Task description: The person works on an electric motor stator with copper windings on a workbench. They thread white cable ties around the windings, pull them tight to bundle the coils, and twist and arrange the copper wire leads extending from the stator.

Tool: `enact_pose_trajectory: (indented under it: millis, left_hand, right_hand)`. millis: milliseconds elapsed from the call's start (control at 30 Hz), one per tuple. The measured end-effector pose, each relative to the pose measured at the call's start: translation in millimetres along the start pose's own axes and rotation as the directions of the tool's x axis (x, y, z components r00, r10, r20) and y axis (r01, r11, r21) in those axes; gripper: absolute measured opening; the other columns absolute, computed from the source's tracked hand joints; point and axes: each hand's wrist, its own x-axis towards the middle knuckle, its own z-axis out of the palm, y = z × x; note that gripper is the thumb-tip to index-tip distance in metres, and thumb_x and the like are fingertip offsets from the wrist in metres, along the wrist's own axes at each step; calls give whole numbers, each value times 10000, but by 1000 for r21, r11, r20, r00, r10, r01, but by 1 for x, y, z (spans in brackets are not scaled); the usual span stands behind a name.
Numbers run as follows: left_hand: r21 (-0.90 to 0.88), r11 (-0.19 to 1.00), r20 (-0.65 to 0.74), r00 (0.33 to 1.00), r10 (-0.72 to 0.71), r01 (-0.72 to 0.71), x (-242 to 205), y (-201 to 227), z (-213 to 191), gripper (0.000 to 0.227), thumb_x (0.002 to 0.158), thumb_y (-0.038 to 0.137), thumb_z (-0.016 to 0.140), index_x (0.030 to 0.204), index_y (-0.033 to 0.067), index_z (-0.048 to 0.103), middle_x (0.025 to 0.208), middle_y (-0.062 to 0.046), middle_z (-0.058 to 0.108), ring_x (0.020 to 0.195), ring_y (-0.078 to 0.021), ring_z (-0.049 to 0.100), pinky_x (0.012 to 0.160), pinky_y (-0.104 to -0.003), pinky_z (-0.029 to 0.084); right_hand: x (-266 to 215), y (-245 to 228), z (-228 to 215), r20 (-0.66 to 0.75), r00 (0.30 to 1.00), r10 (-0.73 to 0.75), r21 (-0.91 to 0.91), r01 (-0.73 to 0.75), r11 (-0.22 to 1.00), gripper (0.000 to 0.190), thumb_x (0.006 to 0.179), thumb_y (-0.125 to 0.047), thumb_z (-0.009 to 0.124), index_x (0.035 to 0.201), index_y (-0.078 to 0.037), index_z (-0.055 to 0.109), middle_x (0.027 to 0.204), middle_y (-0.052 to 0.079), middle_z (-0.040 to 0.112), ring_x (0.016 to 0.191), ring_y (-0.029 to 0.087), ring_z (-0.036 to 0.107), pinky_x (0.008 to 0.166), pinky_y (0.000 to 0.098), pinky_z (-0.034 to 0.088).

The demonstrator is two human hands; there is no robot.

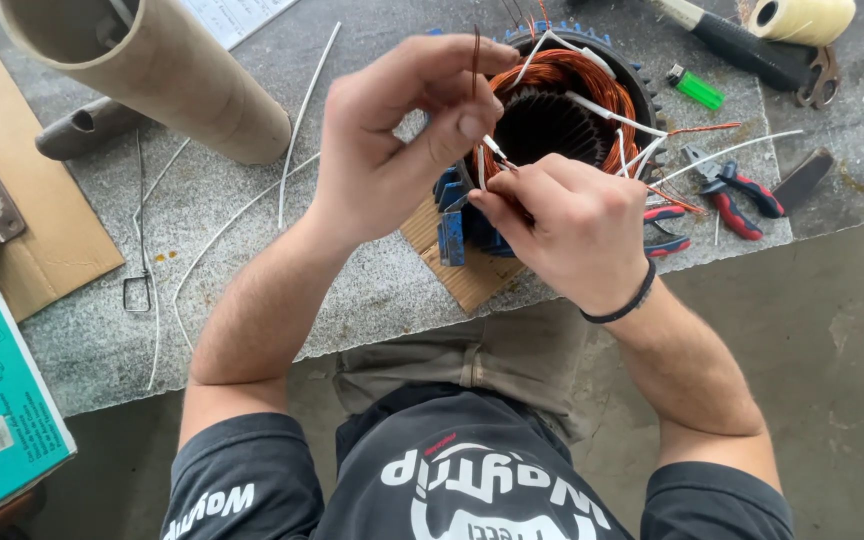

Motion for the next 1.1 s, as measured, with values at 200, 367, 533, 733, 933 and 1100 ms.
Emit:
enact_pose_trajectory:
  millis: [200,367,533,733,933,1100]
  left_hand:
    - [101,984,-132,982,-134,148,-37,-33,17,559,1035,14,750,1509,35,454,1082,-69,764,1047,-107,725,1000,-295,569]
    - [-10,985,-200,965,-169,170,-53,-48,34,445,1045,-23,694,1438,55,500,1074,-67,773,1071,-119,732,1022,-284,564]
    - [272,952,-302,952,-56,142,-38,-42,39,362,950,-11,759,1263,64,594,1152,-89,703,1115,-168,742,1033,-331,525]
    - [368,925,-279,960,9,98,-29,-36,37,314,879,-28,783,1166,11,663,1024,-34,726,1022,-222,720,968,-373,487]
    - [-81,990,-233,964,-128,112,-37,-53,30,240,1017,4,727,1242,34,647,1215,-88,659,1087,-157,751,957,-281,620]
    - [-221,937,-96,950,-296,270,-24,-47,22,313,1017,87,738,1293,8,611,988,-38,741,924,-89,705,840,-239,553]
  right_hand:
    - [-1,7,11,-54,996,-66,-128,58,990,188,942,-230,862,893,-112,725,784,35,628,683,228,643,588,369,488]
    - [0,6,11,-51,994,-97,-203,85,976,175,948,-223,860,899,-118,728,788,28,621,686,226,633,592,369,476]
    - [0,4,12,-45,997,-66,-235,53,970,197,937,-219,855,854,-114,710,776,22,614,676,221,620,589,369,460]
    - [0,-4,11,-49,989,-140,-283,121,952,156,958,-161,819,1064,-101,722,869,6,605,720,196,603,635,355,469]
    - [-1,-10,13,-10,996,-93,-301,85,950,231,933,-146,818,1123,-122,689,876,10,617,755,203,630,652,370,479]
    - [-5,-8,15,-93,994,-62,-140,49,989,282,947,-96,829,1163,-85,648,1029,45,704,845,240,663,727,385,520]
